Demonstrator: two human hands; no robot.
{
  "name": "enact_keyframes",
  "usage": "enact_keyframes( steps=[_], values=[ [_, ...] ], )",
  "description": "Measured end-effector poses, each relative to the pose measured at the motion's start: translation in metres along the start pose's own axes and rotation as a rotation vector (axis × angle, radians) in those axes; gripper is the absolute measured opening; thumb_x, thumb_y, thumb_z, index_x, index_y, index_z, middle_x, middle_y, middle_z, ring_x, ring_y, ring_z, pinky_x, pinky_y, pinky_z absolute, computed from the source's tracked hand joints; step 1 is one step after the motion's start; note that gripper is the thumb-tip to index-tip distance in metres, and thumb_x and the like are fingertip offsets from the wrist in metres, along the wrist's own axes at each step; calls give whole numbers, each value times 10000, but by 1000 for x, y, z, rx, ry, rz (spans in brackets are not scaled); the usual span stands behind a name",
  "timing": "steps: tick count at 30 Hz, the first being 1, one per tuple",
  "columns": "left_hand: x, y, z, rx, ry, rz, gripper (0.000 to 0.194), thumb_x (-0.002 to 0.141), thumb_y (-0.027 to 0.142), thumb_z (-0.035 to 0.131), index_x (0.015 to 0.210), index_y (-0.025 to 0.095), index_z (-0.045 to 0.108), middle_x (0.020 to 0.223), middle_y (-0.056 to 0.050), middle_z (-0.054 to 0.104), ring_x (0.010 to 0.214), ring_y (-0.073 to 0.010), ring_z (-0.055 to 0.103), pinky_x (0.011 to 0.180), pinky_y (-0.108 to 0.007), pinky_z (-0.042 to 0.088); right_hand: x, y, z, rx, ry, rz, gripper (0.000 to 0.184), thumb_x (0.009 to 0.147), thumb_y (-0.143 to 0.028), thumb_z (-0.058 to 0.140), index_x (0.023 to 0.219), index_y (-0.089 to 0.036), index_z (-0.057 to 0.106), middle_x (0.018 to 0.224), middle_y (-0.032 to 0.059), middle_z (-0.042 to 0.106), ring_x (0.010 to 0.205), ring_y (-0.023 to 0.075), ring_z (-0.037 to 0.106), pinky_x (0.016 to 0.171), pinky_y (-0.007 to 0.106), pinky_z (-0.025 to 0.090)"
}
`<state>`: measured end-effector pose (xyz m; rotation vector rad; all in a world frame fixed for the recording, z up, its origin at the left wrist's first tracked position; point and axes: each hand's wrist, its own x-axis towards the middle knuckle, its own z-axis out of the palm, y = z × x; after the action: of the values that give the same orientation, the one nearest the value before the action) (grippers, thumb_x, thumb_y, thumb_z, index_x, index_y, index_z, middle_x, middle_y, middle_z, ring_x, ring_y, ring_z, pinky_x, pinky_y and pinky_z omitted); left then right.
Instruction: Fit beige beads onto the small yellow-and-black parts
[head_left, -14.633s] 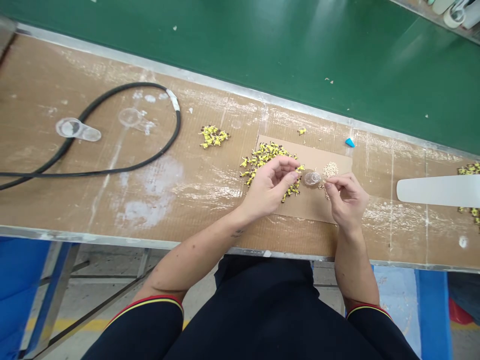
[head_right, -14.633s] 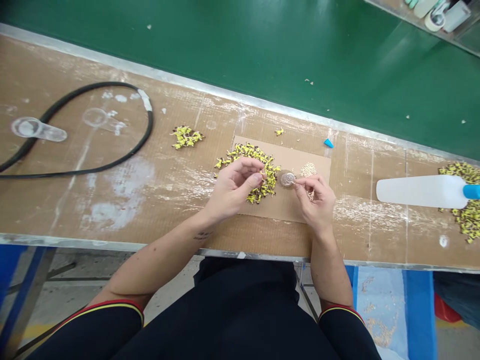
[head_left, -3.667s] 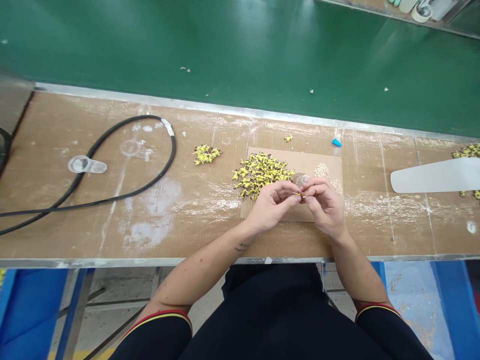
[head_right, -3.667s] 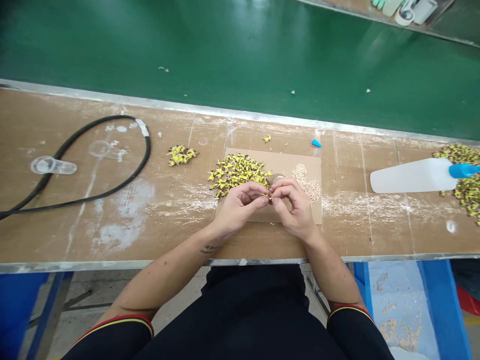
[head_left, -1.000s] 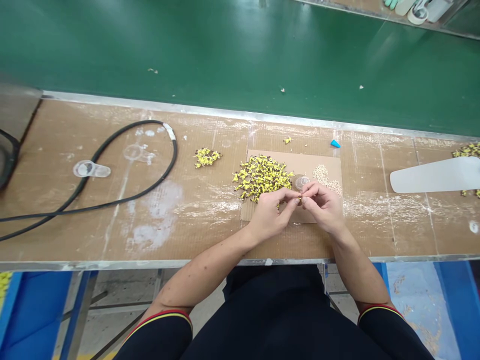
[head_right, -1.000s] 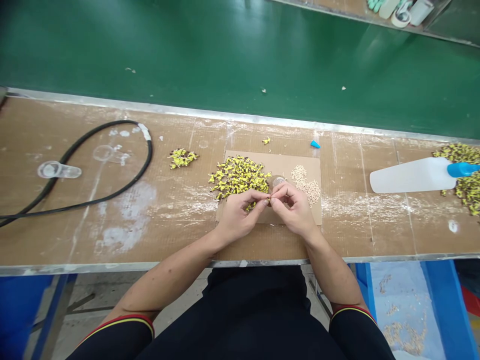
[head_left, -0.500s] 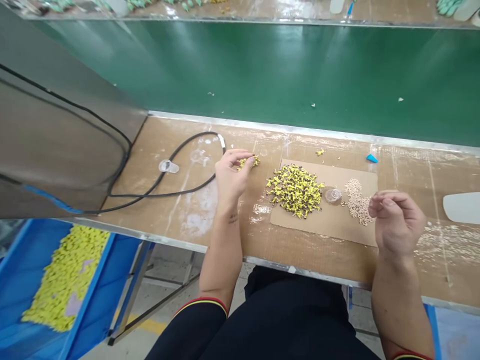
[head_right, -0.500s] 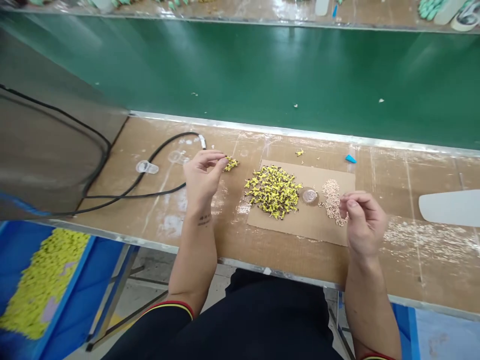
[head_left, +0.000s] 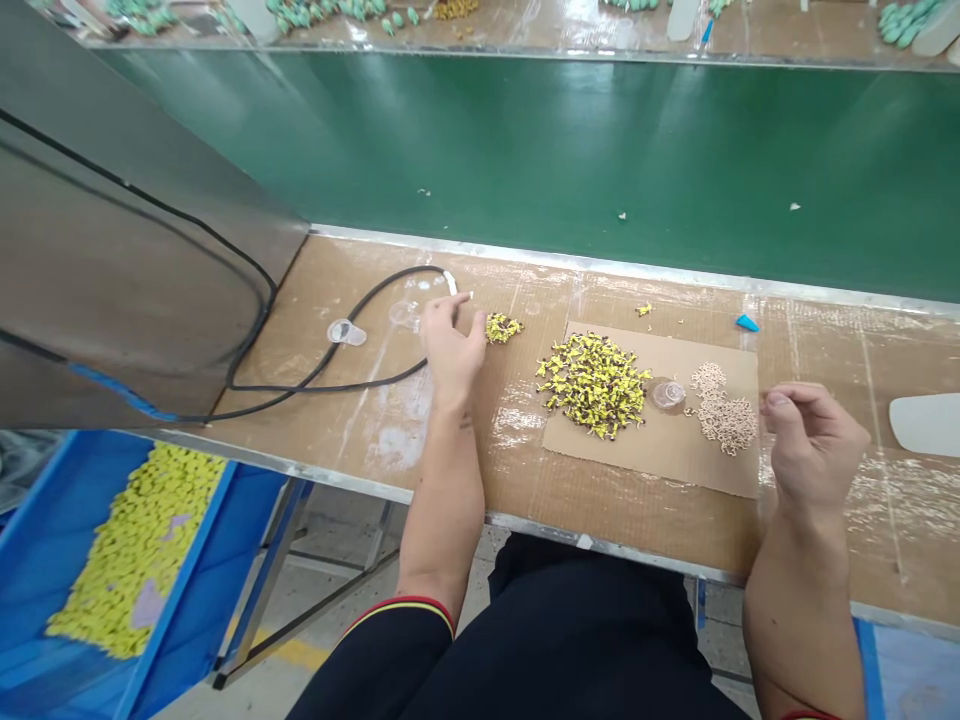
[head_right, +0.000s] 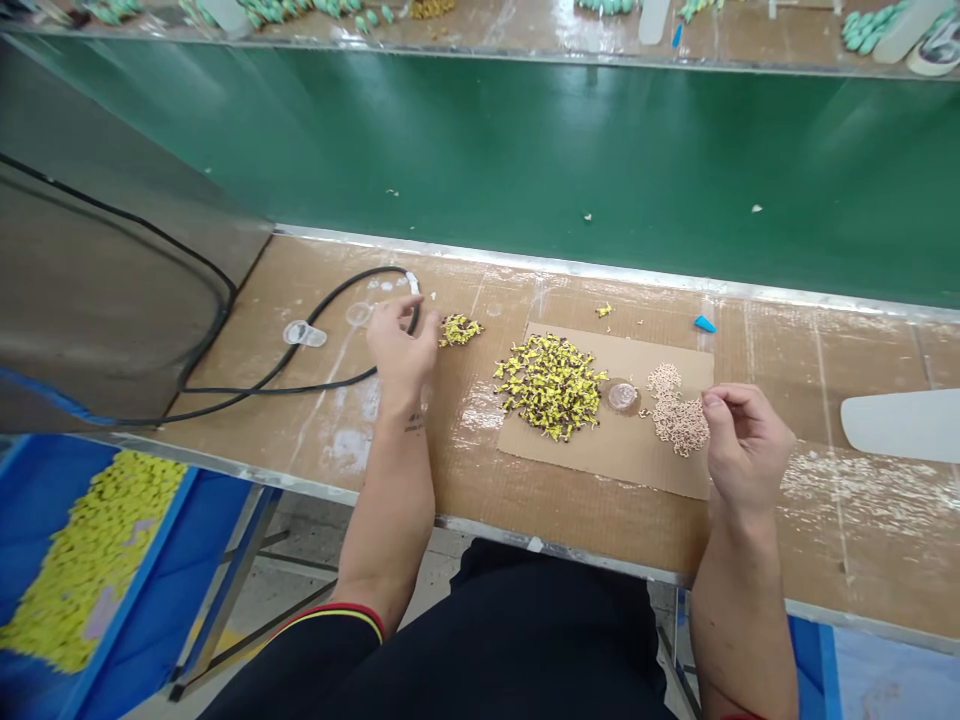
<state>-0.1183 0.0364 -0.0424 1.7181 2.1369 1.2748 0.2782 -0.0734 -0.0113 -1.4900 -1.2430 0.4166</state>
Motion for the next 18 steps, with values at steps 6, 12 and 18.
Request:
enact_keyframes(
  steps=[6, 12, 18],
  values=[
    [-15, 37, -9, -180, -321, 325, 183, 893, 241, 643, 1052, 202, 725, 1060, -79, 735, 996, -225, 689, 896, -377, 563, 8, 25, -11, -468, -424, -83, 323, 874, -534, 709, 997, -248, 793, 992, 92, 724, 891, 270, 650, 806, 450, 531],
    [-36, 56, 7, -84, -811, 550, 234, 926, 232, 641, 1141, 218, 731, 1181, -102, 716, 1131, -271, 659, 1021, -469, 521, 7, 35, -9, -511, -546, -87, 192, 904, -432, 696, 888, -275, 806, 945, 85, 736, 887, 281, 628, 828, 471, 503],
    [-39, 53, 19, -73, -798, 532, 185, 928, 206, 576, 959, 212, 759, 1013, -89, 742, 990, -252, 696, 911, -395, 556, 8, 26, -8, -510, -580, -86, 144, 918, -305, 648, 858, -271, 774, 915, 65, 748, 875, 271, 634, 834, 451, 488]
  ],
)
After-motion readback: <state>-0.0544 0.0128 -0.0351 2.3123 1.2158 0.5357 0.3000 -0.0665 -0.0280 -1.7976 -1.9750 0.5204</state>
